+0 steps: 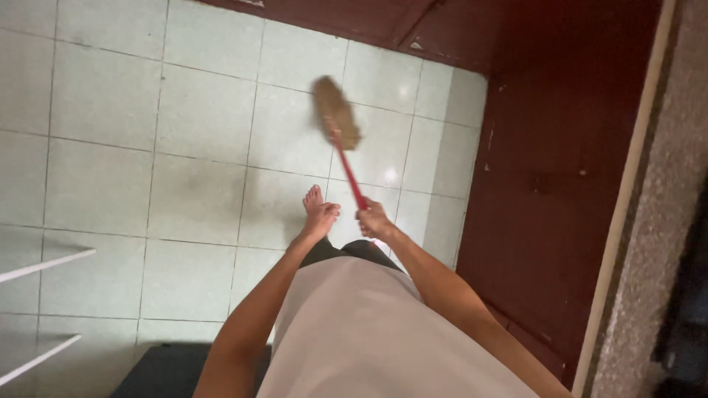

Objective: The person sweeps the tiled kitchen floor with a red-handled broom, pushing the broom back and forth across the tiles while walking around the kitchen, moving near the refrigerator, cabinets, sink, and a small patterned mat.

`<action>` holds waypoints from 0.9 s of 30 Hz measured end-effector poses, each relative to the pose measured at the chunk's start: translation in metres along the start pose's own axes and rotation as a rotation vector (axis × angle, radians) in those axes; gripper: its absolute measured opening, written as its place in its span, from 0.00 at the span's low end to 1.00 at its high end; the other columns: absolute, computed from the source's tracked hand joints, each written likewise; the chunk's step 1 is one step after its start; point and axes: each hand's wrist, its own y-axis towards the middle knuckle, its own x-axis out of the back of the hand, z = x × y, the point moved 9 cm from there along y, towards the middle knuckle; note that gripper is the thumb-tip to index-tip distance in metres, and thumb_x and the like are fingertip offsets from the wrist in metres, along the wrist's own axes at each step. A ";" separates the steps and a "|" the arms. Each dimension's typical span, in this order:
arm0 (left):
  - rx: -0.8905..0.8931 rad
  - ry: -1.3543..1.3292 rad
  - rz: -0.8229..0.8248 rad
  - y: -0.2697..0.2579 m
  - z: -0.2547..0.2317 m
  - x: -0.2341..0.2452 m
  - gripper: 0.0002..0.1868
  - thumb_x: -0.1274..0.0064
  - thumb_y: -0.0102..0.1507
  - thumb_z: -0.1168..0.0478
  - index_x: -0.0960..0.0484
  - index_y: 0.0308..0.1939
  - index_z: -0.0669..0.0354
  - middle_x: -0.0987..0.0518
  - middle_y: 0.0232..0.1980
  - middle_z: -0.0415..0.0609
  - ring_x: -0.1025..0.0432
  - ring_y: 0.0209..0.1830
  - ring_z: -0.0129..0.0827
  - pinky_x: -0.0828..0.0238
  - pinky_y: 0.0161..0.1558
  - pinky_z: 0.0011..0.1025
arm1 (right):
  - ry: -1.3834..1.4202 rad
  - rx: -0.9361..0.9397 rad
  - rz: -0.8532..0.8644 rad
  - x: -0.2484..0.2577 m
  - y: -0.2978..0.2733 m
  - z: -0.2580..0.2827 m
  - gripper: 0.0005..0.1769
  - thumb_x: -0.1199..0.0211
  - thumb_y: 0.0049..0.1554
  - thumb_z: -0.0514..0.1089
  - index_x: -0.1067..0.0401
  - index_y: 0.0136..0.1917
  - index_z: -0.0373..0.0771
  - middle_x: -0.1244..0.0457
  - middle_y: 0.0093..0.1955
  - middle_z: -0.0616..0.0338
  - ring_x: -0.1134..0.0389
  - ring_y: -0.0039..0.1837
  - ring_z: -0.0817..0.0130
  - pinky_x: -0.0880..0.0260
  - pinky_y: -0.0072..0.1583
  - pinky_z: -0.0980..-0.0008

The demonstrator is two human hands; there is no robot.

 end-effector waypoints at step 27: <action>0.713 -0.841 0.781 0.138 -0.089 -0.205 0.18 0.48 0.65 0.53 0.21 0.53 0.62 0.17 0.45 0.60 0.23 0.45 0.52 0.28 0.47 0.40 | 0.426 0.065 -0.380 0.405 0.043 0.088 0.04 0.48 0.58 0.31 0.33 0.44 0.31 0.43 0.27 0.55 0.47 0.25 0.70 0.52 0.26 0.70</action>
